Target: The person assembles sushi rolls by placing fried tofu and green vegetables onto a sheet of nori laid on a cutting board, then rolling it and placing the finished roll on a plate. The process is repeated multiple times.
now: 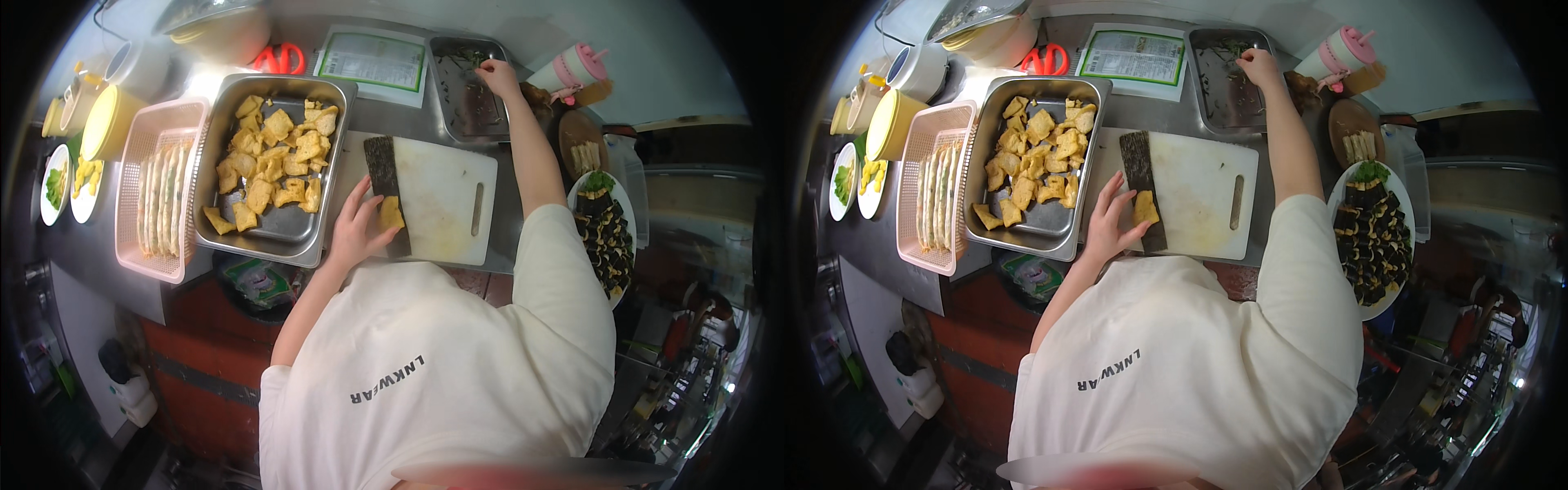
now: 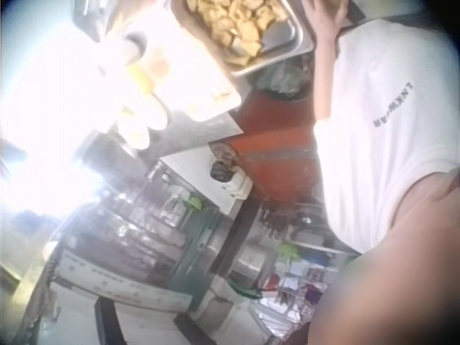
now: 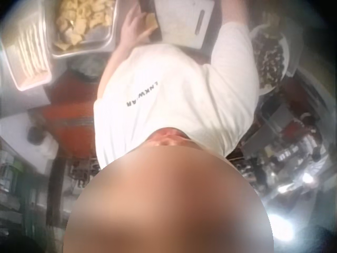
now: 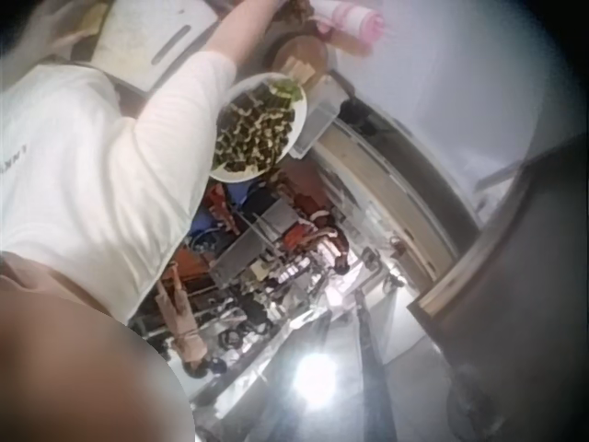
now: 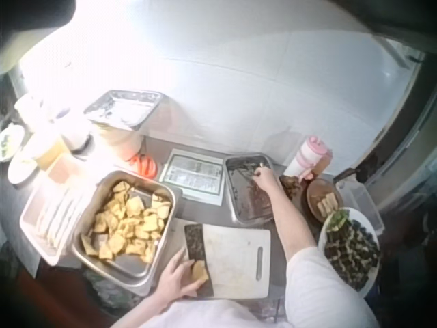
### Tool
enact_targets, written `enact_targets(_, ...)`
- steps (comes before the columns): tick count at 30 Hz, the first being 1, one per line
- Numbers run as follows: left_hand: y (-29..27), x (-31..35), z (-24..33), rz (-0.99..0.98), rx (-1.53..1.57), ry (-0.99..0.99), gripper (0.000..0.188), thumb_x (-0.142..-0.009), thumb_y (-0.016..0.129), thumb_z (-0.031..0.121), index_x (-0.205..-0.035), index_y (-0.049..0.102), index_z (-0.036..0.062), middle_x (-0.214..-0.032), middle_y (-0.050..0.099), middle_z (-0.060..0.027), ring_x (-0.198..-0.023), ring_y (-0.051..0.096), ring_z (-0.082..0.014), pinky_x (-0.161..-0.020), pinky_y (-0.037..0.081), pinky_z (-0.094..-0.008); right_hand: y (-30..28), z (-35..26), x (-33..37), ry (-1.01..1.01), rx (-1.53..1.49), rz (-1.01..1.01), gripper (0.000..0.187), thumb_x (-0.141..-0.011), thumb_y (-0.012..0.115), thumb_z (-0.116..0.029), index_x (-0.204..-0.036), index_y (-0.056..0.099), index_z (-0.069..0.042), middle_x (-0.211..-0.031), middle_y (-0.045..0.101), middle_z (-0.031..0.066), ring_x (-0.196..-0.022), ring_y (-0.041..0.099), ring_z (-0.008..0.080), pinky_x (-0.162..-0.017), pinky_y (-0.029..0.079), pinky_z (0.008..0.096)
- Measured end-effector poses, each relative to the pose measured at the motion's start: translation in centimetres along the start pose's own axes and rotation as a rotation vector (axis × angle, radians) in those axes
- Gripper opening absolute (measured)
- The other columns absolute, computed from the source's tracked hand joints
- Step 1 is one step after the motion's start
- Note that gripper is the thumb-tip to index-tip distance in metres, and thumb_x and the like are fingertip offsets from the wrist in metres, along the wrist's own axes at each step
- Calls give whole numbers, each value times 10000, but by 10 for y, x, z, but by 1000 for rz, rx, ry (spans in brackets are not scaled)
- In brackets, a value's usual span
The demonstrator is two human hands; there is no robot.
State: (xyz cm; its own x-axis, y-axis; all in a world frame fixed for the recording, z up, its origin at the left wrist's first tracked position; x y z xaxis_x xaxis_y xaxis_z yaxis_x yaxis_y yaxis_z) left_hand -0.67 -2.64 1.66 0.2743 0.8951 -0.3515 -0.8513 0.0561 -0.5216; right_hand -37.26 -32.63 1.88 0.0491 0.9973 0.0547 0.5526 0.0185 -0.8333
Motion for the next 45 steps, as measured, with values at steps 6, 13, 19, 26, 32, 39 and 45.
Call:
enact_targets(6,-1,0,-2,28,45,-11,520,-717,792,218,-1147,591,7,-1394,401,-196,-1232,485,-352,-995,441,-418,-22,-11,37,-25,-481,-121,251,-875,666,-144,-1024,661,58,-872,693,80,-739,644,115,-666,526,246)
enact_targets(13,-2,0,-1,59,52,-20,496,-723,788,215,-1132,587,17,-1339,452,-185,-1203,503,-349,-974,453,-412,-28,-23,64,-131,-7,-16,284,-829,703,-228,-1015,692,-15,-868,702,94,-753,655,174,-706,509,293)
enact_targets(19,-1,3,-3,75,56,-20,472,-733,780,207,-1124,588,24,-1306,474,-183,-1182,515,-347,-960,459,-406,-24,-26,73,-173,-15,16,284,-821,698,-259,-984,691,-26,-865,698,111,-820,657,201,-747,495,315)
enact_targets(26,-2,1,-2,80,38,13,473,-728,782,196,-1121,584,22,-1249,506,-182,-1148,530,-340,-935,464,-396,-24,-36,88,-140,230,-60,262,-848,690,-212,-971,670,18,-845,689,75,-771,628,150,-709,485,287)
enact_targets(32,-5,0,0,108,58,18,523,-725,787,186,-1160,556,12,-1210,532,-171,-1111,548,-322,-904,471,-380,-27,-78,125,-257,-72,-53,230,-824,706,-207,-954,694,-18,-870,692,90,-778,648,168,-709,502,287)
enact_targets(39,-7,2,2,191,186,10,650,-677,822,164,-1224,511,-3,-1139,569,-165,-990,572,-311,-842,491,-364,45,-154,243,-648,-190,-429,131,-807,666,-108,-889,678,-7,-846,618,104,-789,606,240,-718,487,328)
enact_targets(45,1,8,-6,86,26,195,279,-722,750,49,-990,673,32,-1008,631,-86,-906,599,-261,-754,504,-338,80,-149,272,-741,-4,-423,104,-788,670,-97,-846,665,-11,-863,608,123,-835,605,300,-739,485,365)
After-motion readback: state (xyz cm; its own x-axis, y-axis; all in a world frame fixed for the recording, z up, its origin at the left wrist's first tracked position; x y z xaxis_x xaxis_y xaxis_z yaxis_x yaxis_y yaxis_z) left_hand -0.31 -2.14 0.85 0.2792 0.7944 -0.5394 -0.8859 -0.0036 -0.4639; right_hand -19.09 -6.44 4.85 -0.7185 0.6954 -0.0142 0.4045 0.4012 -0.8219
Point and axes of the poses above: each hand's wrist, its own x-axis away from the middle knuckle, its own y-axis out of the palm, z = x × y, the point moved 1 cm from there along -x, towards the middle knuckle
